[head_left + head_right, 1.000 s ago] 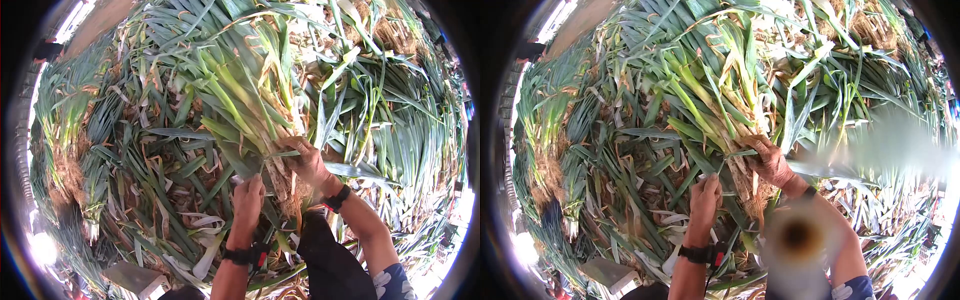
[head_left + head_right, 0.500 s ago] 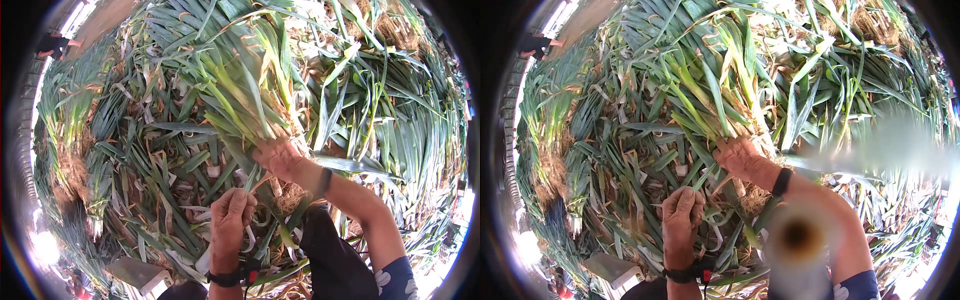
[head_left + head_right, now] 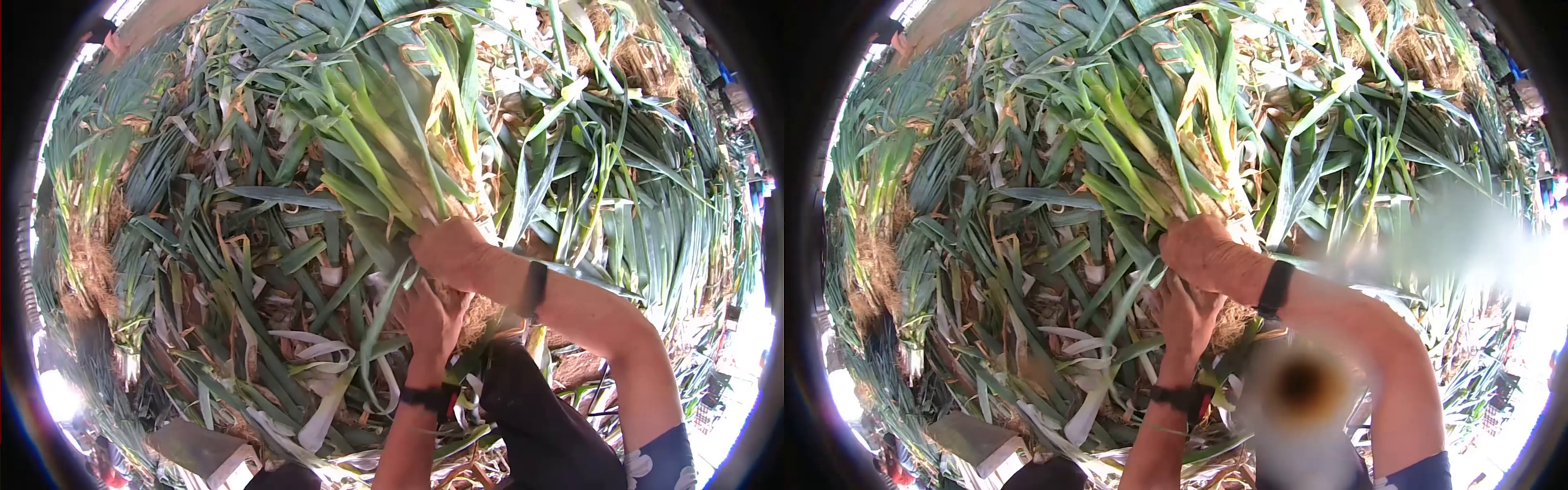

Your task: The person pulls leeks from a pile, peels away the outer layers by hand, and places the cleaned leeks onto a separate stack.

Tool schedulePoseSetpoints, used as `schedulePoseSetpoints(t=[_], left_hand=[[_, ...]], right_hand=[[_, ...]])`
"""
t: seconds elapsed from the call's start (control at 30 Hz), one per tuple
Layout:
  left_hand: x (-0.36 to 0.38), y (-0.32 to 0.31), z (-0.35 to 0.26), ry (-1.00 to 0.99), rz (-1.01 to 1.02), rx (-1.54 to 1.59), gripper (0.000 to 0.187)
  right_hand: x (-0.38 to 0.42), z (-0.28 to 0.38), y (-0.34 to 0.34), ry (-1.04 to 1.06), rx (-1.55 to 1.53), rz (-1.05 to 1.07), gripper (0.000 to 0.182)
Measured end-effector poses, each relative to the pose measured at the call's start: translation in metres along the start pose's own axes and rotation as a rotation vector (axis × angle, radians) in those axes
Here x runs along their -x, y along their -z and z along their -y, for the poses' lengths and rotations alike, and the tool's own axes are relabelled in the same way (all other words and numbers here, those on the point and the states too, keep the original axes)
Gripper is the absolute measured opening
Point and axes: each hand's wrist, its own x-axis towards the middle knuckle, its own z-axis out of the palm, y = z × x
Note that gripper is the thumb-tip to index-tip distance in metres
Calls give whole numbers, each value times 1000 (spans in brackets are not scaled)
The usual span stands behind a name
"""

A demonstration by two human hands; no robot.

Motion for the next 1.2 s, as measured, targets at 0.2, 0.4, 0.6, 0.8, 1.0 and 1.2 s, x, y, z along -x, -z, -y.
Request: schedulePoseSetpoints(t=[0.2, 0.4, 0.6, 0.8, 1.0, 1.2], left_hand=[[-15, -31, 16, -33, 4, 52, 86], [-9, -48, 18, -193, -203, -66, 54], [-17, -21, 8, -112, 114, 257, 66], [-19, -64, -14, 32, 10, 58, 78], [-16, -68, -19, -105, -188, 58, 96], [-25, 2, -28, -237, -269, 38, 91]], right_hand=[[-1, -16, 6, 62, 40, 90, 19], [72, -52, -46, -77, -384, -536, 10], [25, -23, -40, -42, -213, -220, 6], [34, -29, -68, -155, -270, -422, 20], [109, -71, -57, -141, -493, -300, 16], [113, -73, -85, -176, -627, -406, 20]])
